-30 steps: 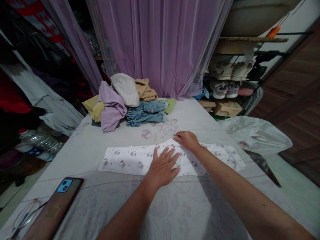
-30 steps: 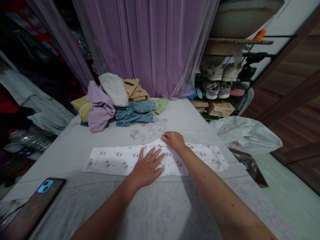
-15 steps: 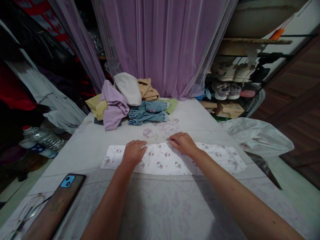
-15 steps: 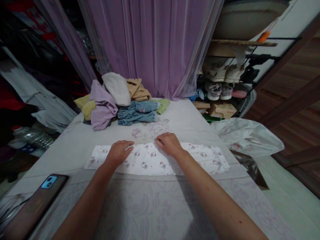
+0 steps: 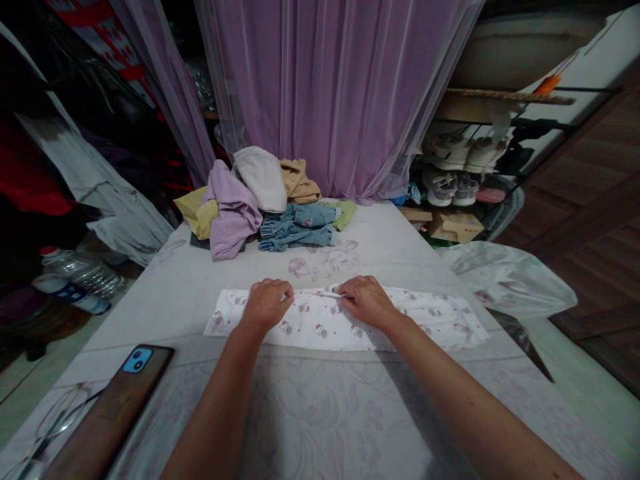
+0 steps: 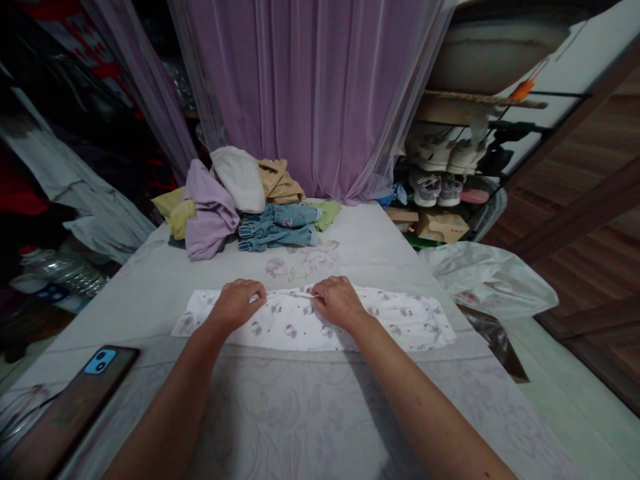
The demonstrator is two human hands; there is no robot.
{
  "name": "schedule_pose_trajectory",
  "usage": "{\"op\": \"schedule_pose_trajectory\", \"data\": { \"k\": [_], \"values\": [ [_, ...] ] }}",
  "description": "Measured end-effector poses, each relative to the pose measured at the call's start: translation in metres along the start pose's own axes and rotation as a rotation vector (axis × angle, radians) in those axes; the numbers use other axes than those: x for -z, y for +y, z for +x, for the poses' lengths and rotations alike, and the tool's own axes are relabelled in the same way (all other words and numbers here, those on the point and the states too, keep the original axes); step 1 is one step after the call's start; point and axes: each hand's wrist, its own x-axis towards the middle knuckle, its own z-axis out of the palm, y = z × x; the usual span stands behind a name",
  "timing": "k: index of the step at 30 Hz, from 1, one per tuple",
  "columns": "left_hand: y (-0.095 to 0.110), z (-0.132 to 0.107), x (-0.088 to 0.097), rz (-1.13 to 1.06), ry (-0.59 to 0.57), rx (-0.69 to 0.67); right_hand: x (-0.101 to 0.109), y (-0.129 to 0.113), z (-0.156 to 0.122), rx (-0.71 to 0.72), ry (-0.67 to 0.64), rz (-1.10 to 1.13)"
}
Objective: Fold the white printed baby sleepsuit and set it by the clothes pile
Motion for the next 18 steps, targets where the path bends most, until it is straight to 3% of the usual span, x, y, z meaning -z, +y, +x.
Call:
{"op": "schedule_pose_trajectory", "data": {
  "k": [6, 12, 18],
  "values": [
    [-0.006, 0.0, -0.001, -0.001, 0.006, 0.005, 0.004, -0.001, -0.003, 0.024, -0.048, -0.015],
    [-0.01, 0.002, -0.008, 0.039, 0.028, 0.064, 0.003, 0.003, 0.006, -0.099, -0.05, 0.009],
    [-0.004, 0.004, -0.013, 0.024, 0.157, 0.125, -0.016, 0.012, 0.01, -0.238, 0.107, -0.013]
  ]
}}
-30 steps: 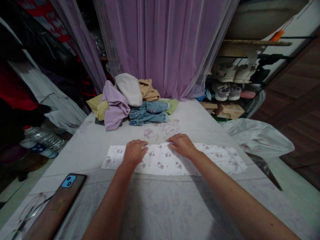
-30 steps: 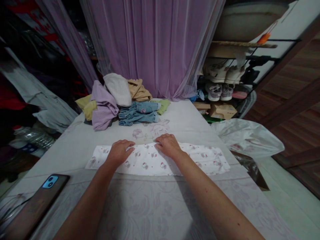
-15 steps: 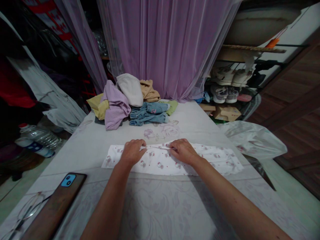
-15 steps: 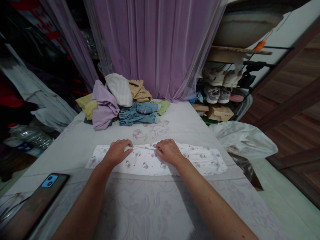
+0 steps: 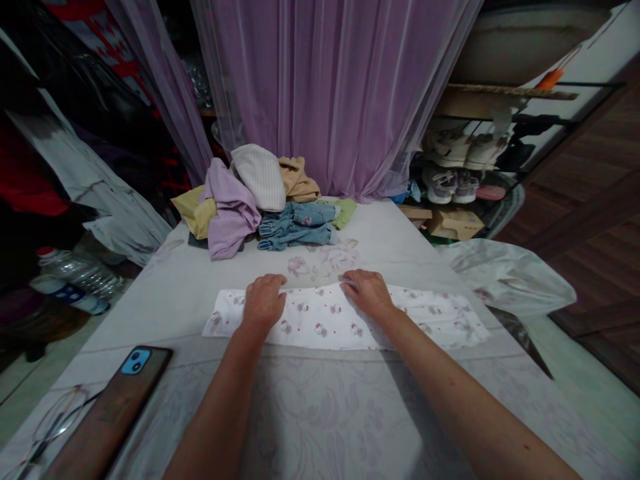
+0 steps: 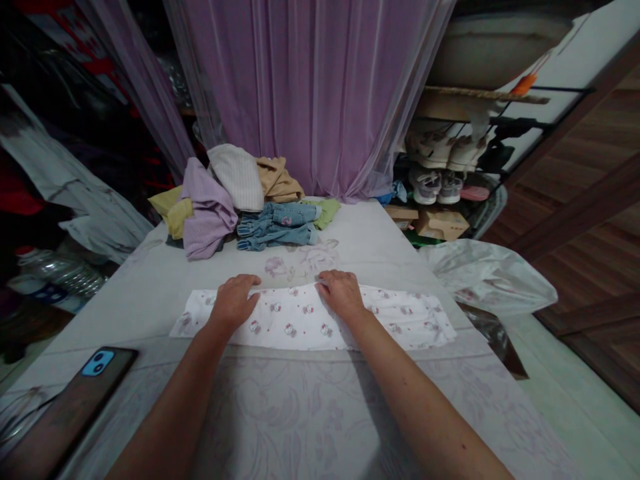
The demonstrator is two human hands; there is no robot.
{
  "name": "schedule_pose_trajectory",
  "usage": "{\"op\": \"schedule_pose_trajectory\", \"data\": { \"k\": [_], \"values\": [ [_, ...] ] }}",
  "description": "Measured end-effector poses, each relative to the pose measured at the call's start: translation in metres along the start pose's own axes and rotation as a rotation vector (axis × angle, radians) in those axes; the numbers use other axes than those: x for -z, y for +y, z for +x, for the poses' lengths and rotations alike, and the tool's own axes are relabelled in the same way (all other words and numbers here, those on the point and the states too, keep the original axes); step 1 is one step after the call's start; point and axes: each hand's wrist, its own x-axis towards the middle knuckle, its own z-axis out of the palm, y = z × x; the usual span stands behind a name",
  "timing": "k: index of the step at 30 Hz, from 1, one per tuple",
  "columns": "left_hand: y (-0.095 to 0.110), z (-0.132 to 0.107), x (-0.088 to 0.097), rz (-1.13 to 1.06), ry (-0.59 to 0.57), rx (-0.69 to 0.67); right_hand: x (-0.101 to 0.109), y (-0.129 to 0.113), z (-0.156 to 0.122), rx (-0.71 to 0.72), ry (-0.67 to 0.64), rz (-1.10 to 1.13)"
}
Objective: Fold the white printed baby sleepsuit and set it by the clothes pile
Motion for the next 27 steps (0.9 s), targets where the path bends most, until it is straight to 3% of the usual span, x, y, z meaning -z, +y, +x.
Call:
{"op": "schedule_pose_trajectory", "data": {
  "k": [4, 7, 10, 13, 18, 22, 27],
  "values": [
    [0.027, -0.003, -0.007, -0.093, 0.067, -0.156, 0.003, 0.014, -0.002, 0.014, -0.018, 0.019],
    [0.05, -0.01, -0.022, -0.171, 0.03, -0.372, 0.022, 0.026, 0.008, 0.176, -0.16, -0.069],
    [0.062, -0.017, -0.041, -0.128, -0.034, -0.488, 0.043, 0.029, 0.026, 0.315, -0.367, -0.22],
    [0.061, -0.022, -0.054, -0.059, -0.097, -0.5, 0.054, 0.021, 0.041, 0.371, -0.505, -0.405],
    [0.057, -0.021, -0.061, -0.003, -0.108, -0.503, 0.055, 0.006, 0.049, 0.387, -0.538, -0.67],
    [0.058, -0.021, -0.062, 0.008, -0.106, -0.51, 0.056, 0.014, 0.051, 0.305, -0.581, -0.607],
    [0.06, -0.022, -0.059, -0.007, -0.135, -0.482, 0.049, 0.046, 0.055, 0.244, -0.517, -0.354]
  ]
}}
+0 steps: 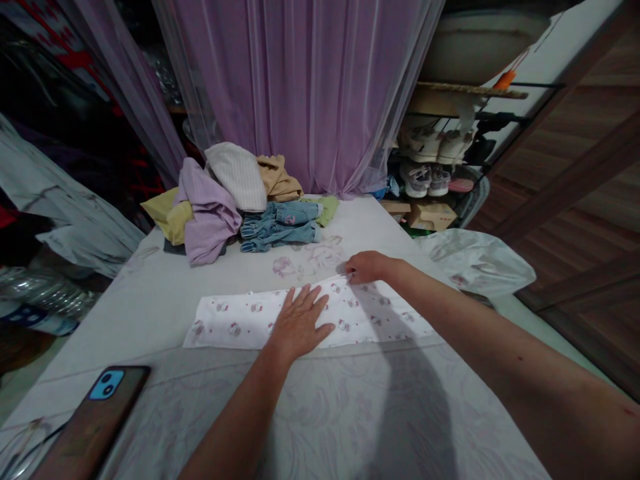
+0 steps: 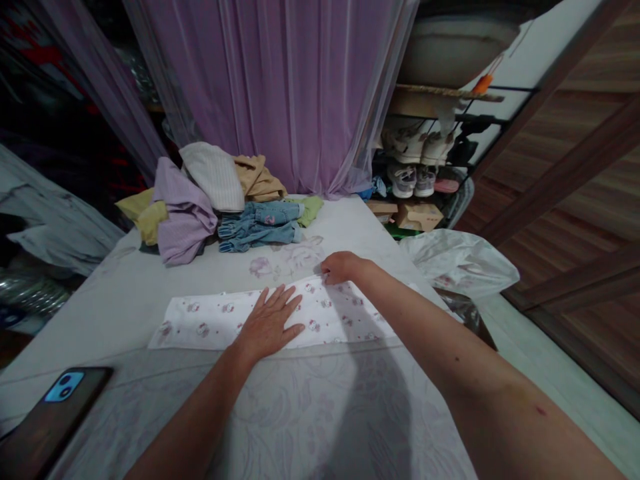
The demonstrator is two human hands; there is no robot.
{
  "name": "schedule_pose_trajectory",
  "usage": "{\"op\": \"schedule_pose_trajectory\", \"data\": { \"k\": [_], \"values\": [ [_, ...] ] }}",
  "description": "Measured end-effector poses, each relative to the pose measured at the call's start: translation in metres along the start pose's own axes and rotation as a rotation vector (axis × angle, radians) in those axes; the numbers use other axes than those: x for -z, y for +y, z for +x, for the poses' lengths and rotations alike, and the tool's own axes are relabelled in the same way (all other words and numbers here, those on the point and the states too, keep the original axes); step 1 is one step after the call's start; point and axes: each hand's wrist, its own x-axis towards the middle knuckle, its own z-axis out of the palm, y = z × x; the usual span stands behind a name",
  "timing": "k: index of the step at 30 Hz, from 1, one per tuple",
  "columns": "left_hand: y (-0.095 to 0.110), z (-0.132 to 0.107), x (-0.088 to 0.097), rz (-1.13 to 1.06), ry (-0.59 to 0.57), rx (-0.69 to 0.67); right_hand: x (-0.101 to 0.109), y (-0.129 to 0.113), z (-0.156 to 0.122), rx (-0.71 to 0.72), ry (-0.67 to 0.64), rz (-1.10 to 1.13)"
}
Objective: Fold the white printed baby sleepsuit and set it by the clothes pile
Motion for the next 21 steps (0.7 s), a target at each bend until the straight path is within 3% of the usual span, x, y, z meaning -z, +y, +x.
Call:
{"op": "schedule_pose_trajectory", "data": {
  "k": [5, 10, 16, 21],
  "values": [
    [0.001, 0.0, 0.002, -0.009, -0.009, 0.014, -0.026, 0.023, 0.002, -0.002, 0.089, 0.276],
    [0.001, 0.0, 0.001, 0.0, 0.008, 0.012, -0.039, 0.029, 0.002, -0.052, 0.16, 0.51],
    [0.002, 0.0, 0.003, 0.006, -0.008, 0.029, -0.053, 0.013, 0.005, -0.215, 0.344, 0.459],
    [0.002, 0.001, 0.001, 0.019, 0.002, 0.059, -0.072, -0.019, -0.013, -0.442, 0.669, 0.44]
  ]
}}
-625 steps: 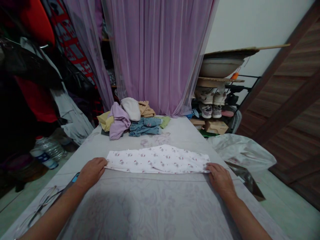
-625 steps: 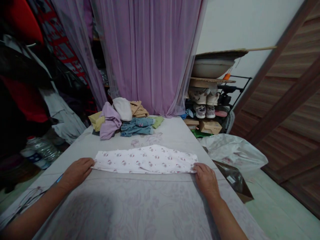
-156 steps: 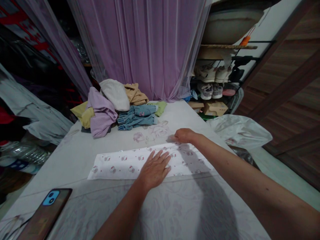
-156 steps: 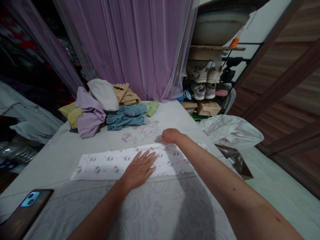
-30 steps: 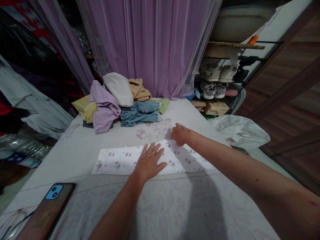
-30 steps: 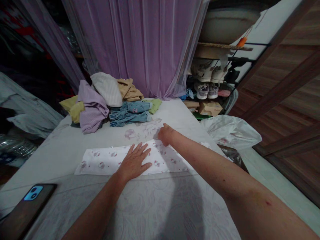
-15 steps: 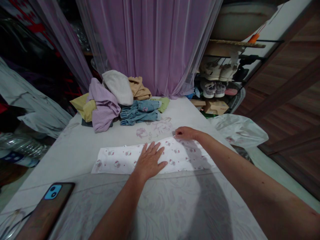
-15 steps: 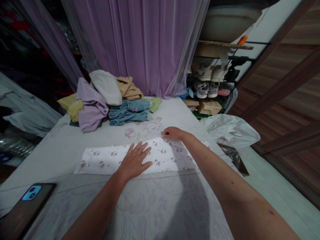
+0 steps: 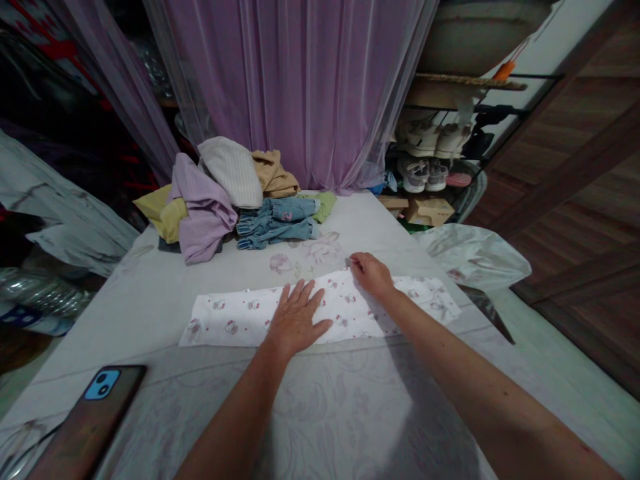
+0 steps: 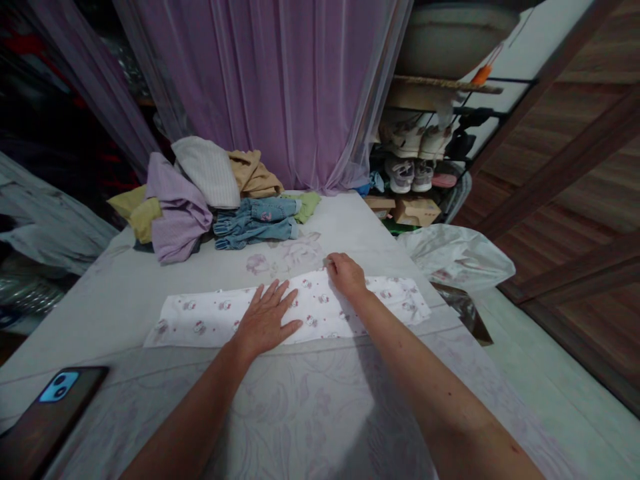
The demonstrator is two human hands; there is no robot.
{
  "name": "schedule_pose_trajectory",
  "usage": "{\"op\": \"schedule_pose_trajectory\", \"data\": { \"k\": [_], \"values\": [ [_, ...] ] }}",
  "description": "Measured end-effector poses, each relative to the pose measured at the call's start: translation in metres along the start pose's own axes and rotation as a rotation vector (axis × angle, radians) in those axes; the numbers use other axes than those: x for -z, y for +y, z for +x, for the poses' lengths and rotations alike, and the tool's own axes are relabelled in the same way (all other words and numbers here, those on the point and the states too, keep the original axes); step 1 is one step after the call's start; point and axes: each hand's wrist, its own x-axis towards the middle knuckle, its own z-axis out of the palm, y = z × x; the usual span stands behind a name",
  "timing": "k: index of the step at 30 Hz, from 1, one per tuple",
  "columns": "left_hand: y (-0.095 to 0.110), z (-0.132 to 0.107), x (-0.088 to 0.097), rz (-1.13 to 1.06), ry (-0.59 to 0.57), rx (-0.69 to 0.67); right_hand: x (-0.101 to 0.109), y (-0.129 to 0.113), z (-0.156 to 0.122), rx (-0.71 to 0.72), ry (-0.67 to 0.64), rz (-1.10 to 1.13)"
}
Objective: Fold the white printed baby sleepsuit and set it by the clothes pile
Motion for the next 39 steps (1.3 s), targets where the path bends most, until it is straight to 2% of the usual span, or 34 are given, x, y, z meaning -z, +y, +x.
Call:
{"op": "schedule_pose_trajectory", "data": {
  "k": [3, 6, 8, 10, 13, 18, 20, 23, 26, 29, 35, 39],
  "values": [
    [-0.001, 0.001, -0.002, 0.021, 0.013, 0.002, -0.002, -0.018, -0.038, 0.15, 0.109, 0.01],
    [-0.001, 0.001, -0.003, 0.047, 0.026, 0.008, -0.004, -0.035, -0.075, 0.32, -0.001, 0.002],
    [-0.001, 0.002, -0.002, 0.066, 0.033, 0.012, -0.004, -0.037, -0.089, 0.316, -0.108, -0.042],
    [-0.002, 0.002, -0.001, 0.082, 0.03, 0.015, 0.0, -0.027, -0.093, 0.26, -0.194, -0.091],
    [-0.002, 0.003, 0.001, 0.093, 0.018, 0.017, 0.011, 0.005, -0.09, 0.194, -0.258, -0.159],
    [-0.001, 0.005, 0.004, 0.096, 0.001, 0.022, 0.026, 0.059, -0.094, 0.052, -0.204, -0.238],
    [-0.001, 0.006, 0.006, 0.093, -0.008, 0.022, 0.027, 0.068, -0.097, 0.032, -0.171, -0.251],
    [-0.005, 0.004, 0.011, 0.096, -0.032, 0.044, 0.026, 0.07, -0.099, 0.034, -0.143, -0.259],
    [-0.018, -0.008, 0.017, 0.131, -0.028, 0.097, 0.026, 0.067, -0.099, 0.039, -0.124, -0.257],
    [-0.042, -0.034, 0.025, 0.184, 0.029, 0.165, 0.025, 0.067, -0.101, 0.05, -0.086, -0.259],
    [-0.096, -0.092, 0.045, 0.238, 0.055, 0.442, 0.018, 0.071, -0.103, 0.065, -0.026, -0.271],
    [-0.114, -0.111, 0.059, 0.195, 0.107, 0.596, 0.018, 0.068, -0.105, 0.07, 0.008, -0.283]
  ]
}}
